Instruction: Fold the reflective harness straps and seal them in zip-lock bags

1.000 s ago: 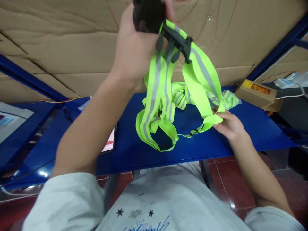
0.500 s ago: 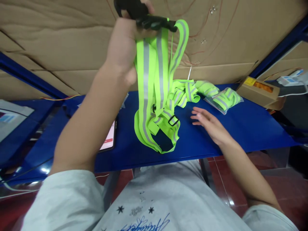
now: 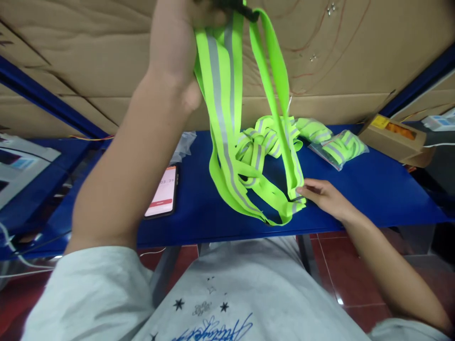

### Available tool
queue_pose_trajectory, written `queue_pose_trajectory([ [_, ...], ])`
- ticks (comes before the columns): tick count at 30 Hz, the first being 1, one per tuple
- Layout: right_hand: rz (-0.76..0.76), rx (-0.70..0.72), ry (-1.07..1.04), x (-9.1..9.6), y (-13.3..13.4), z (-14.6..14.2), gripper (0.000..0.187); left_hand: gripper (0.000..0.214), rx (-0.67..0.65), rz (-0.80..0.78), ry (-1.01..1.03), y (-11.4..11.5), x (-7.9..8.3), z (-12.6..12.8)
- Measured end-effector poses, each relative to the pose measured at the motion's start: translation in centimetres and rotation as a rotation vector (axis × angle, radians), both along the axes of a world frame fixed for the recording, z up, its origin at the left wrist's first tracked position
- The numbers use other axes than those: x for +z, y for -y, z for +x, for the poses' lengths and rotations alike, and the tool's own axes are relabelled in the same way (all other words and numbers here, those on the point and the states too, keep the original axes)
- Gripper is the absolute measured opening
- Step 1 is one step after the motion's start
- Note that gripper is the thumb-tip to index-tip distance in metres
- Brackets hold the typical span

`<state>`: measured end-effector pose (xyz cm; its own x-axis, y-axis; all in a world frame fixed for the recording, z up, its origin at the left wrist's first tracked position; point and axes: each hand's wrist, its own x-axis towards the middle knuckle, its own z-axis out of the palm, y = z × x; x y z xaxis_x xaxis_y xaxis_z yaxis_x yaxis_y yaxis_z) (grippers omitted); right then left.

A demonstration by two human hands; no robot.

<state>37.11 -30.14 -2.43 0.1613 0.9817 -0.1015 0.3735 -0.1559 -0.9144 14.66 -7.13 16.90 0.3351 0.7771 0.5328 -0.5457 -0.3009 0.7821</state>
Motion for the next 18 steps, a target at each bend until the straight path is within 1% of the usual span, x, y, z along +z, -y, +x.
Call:
queue_pose_trajectory([
  [2,-0.066,0.011,-0.002,0.3,1.1,1.5,0.043,0.033,0.004,-0.011,-0.025,-0.6,-0.8,0.4],
  [5,-0.122,0.096,0.045,0.9,1.9,3.2,0.044,0.038,-0.027,-0.003,-0.022,-0.8,-1.7,1.2],
  [7,-0.106,0.122,0.152,1.5,2.0,3.8,0.048,0.041,-0.089,0.007,-0.017,-0.4,-2.0,1.8],
  [8,-0.065,0.096,0.227,2.1,1.9,4.0,0.053,0.041,-0.125,0.008,-0.040,-0.1,-2.1,2.1],
  [9,0.001,0.047,0.304,2.8,1.8,4.0,0.060,0.041,-0.152,0.008,-0.080,0.5,-2.0,2.3],
  [10,0.098,-0.016,0.371,3.8,1.5,3.8,0.068,0.040,-0.165,0.004,-0.132,1.1,-1.9,2.5],
  [12,0.374,-0.127,0.480,6.6,0.7,2.8,0.080,0.038,-0.175,0.021,-0.210,2.7,-1.4,2.9],
  [13,0.538,-0.137,0.523,8.2,0.1,1.9,0.085,0.035,-0.195,0.045,-0.238,3.5,-1.1,3.0],
  [14,0.710,-0.114,0.583,9.9,-0.6,0.9,0.093,0.032,-0.228,0.078,-0.259,4.4,-0.8,3.0],
  [15,0.803,-0.094,0.637,11.4,-1.4,-0.3,0.093,0.030,-0.272,0.115,-0.288,5.1,-0.4,3.1],
  [16,0.866,-0.033,0.707,12.8,-2.2,-1.4,0.090,0.029,-0.305,0.148,-0.313,5.8,-0.1,3.0],
  [17,0.907,0.009,0.793,13.9,-3.0,-2.5,0.081,0.030,-0.322,0.176,-0.338,6.2,0.2,2.9],
  [18,0.953,0.010,0.818,14.7,-3.8,-3.5,0.068,0.030,-0.319,0.196,-0.372,6.5,0.4,2.8],
])
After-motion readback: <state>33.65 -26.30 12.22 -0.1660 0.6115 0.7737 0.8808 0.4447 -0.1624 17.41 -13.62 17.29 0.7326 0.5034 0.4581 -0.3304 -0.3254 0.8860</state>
